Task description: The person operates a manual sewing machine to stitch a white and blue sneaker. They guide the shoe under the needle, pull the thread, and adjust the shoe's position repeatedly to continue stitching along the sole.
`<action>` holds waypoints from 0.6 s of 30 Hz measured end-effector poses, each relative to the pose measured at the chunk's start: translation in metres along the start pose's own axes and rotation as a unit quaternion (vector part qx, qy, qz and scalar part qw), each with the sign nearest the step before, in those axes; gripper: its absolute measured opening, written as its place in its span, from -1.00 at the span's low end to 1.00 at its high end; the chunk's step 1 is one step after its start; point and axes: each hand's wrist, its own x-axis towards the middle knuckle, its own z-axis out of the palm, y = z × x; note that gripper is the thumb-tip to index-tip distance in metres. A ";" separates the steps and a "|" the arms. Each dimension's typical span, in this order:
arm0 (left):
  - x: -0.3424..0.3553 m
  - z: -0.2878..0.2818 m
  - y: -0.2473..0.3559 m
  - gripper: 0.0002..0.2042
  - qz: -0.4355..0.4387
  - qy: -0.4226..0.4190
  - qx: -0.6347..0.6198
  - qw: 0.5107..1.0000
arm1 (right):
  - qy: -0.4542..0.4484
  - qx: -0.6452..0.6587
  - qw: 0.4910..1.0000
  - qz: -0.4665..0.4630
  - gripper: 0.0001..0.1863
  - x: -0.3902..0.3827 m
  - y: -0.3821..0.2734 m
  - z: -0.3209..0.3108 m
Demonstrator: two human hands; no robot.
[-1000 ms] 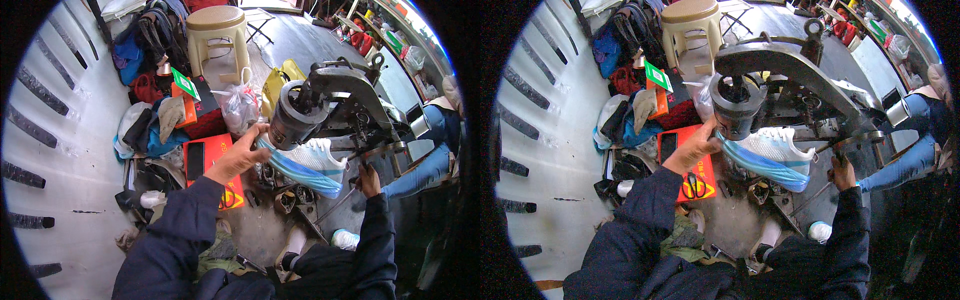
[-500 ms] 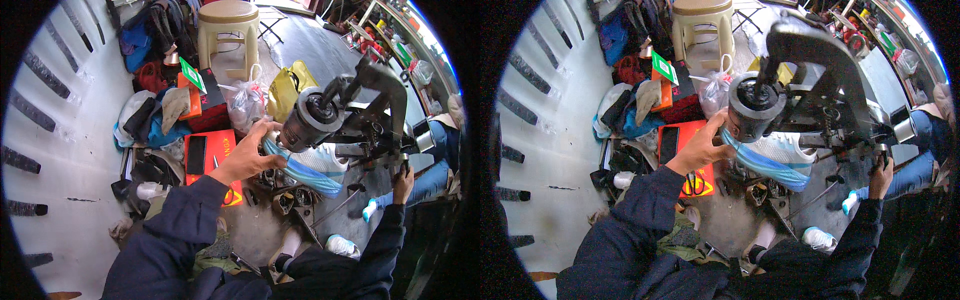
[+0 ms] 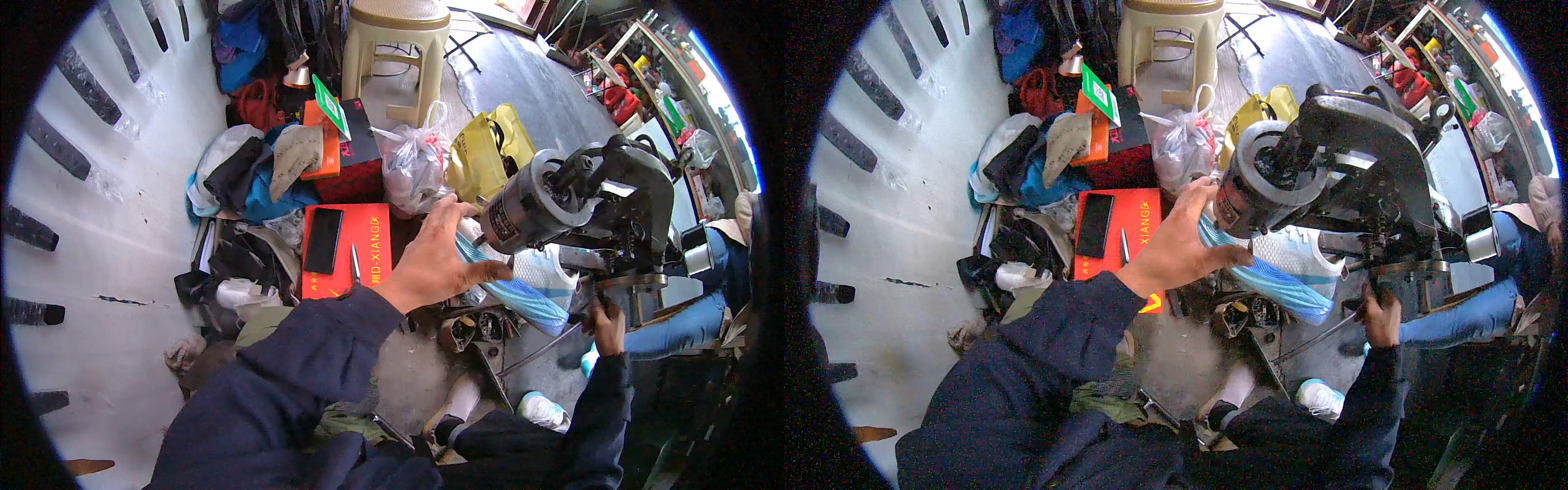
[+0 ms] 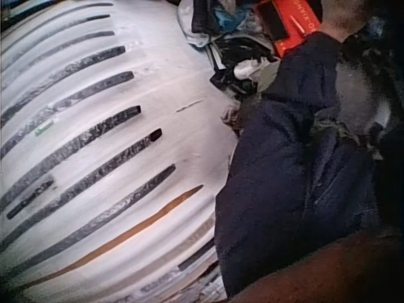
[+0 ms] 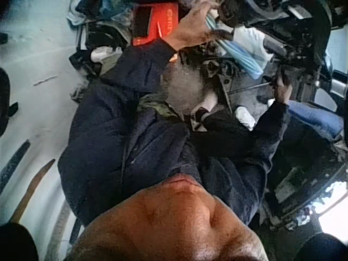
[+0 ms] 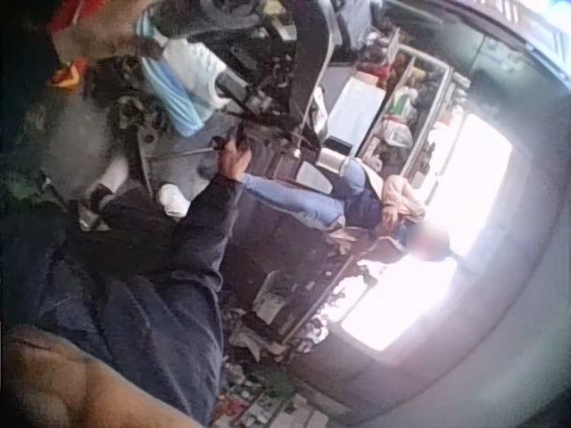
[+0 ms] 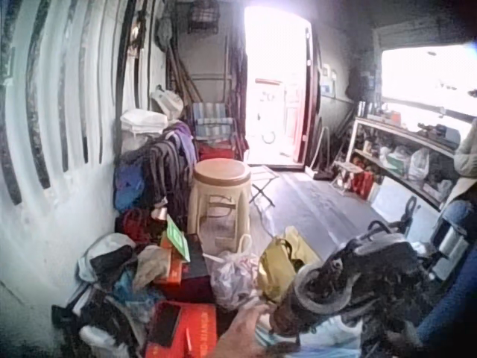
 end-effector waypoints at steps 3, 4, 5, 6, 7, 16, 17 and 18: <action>-0.007 -0.002 0.001 0.12 -0.006 -0.005 0.024 1.000 | 0.046 0.043 0.997 -0.048 -0.73 -0.006 -0.016 -0.035; -0.007 -0.002 0.001 0.11 -0.003 -0.003 0.017 1.000 | 0.057 0.055 0.996 -0.049 -0.71 -0.001 -0.016 -0.057; -0.007 -0.002 0.001 0.11 0.000 -0.002 0.010 1.000 | 0.121 0.025 0.989 -0.086 -0.70 0.007 -0.011 -0.071; -0.008 -0.002 0.001 0.10 0.001 -0.002 0.018 1.000 | 0.177 -0.033 0.971 -0.157 -0.68 0.017 -0.002 -0.086; -0.008 -0.002 0.002 0.10 0.003 -0.002 0.026 1.000 | 0.214 -0.119 0.963 -0.114 -0.65 0.029 0.010 -0.100; -0.006 -0.003 0.002 0.03 0.057 0.025 0.006 0.998 | 0.020 0.014 0.995 0.097 -0.57 0.044 0.110 -0.032; -0.006 -0.003 0.002 0.03 0.060 0.024 0.005 0.998 | -0.037 0.047 0.996 0.074 -0.59 0.034 0.097 -0.021; -0.006 -0.003 0.002 0.02 0.062 0.021 0.004 0.998 | -0.085 0.059 0.992 0.066 -0.60 0.025 0.079 -0.014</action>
